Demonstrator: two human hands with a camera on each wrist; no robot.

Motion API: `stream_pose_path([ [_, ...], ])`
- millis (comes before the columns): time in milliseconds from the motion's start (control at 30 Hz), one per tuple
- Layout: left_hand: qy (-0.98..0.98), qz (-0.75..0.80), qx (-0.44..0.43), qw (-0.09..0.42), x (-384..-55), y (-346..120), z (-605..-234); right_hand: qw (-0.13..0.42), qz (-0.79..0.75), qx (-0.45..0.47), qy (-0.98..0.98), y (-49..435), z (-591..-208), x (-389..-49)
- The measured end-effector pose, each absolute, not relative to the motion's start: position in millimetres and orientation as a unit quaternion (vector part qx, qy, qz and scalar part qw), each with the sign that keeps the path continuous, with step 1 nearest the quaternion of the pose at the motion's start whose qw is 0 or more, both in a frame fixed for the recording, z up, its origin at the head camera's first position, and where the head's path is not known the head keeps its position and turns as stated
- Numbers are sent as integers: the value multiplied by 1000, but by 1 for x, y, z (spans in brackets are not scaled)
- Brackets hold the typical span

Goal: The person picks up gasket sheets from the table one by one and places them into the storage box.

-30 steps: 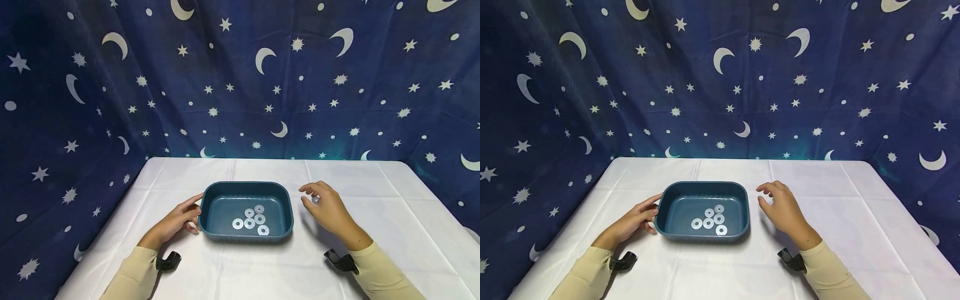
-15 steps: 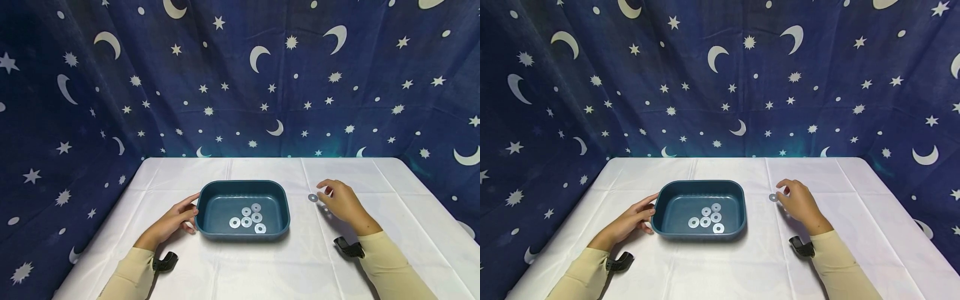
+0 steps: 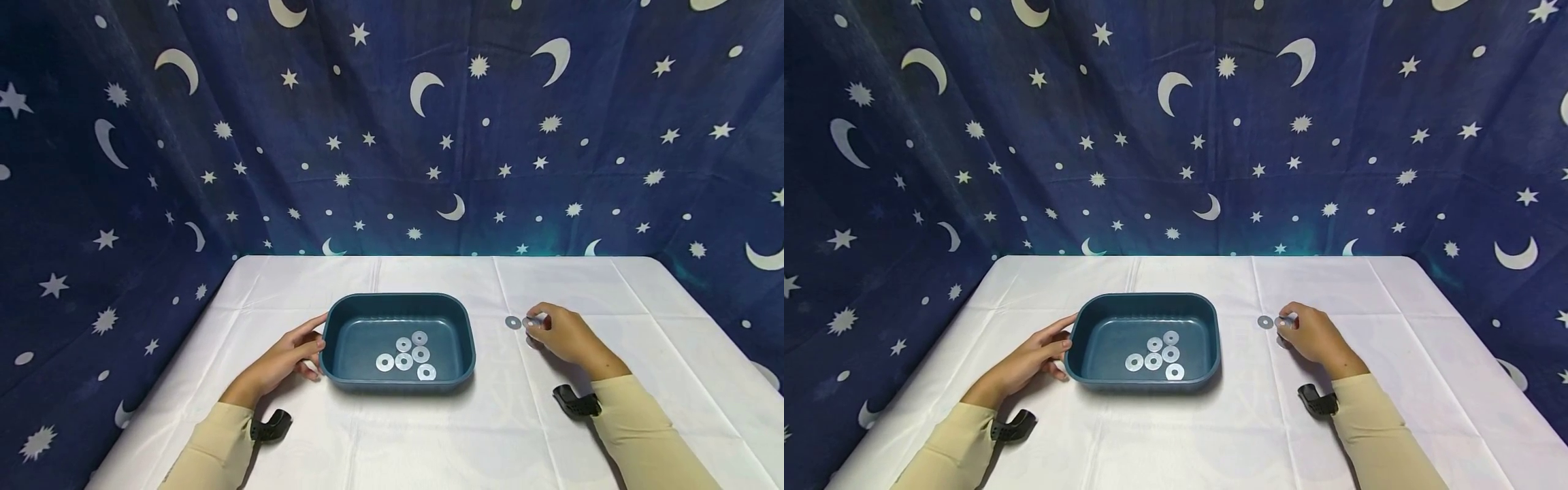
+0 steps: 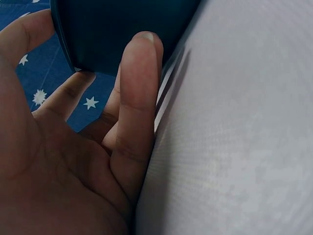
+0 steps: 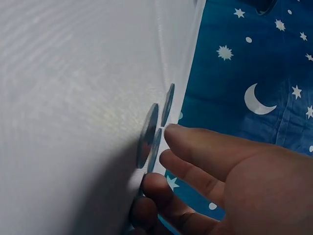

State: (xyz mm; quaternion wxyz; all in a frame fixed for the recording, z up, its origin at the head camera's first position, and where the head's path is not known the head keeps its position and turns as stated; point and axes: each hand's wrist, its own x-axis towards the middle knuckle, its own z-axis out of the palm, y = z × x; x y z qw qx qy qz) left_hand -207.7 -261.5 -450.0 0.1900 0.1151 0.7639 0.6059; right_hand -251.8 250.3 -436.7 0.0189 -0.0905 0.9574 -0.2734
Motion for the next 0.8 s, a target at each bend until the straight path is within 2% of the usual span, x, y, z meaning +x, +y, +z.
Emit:
stream_pose_path([
  [800,767,603,105,192,-210,-261,-451,27,-273,-69,959,253,-438,-252],
])
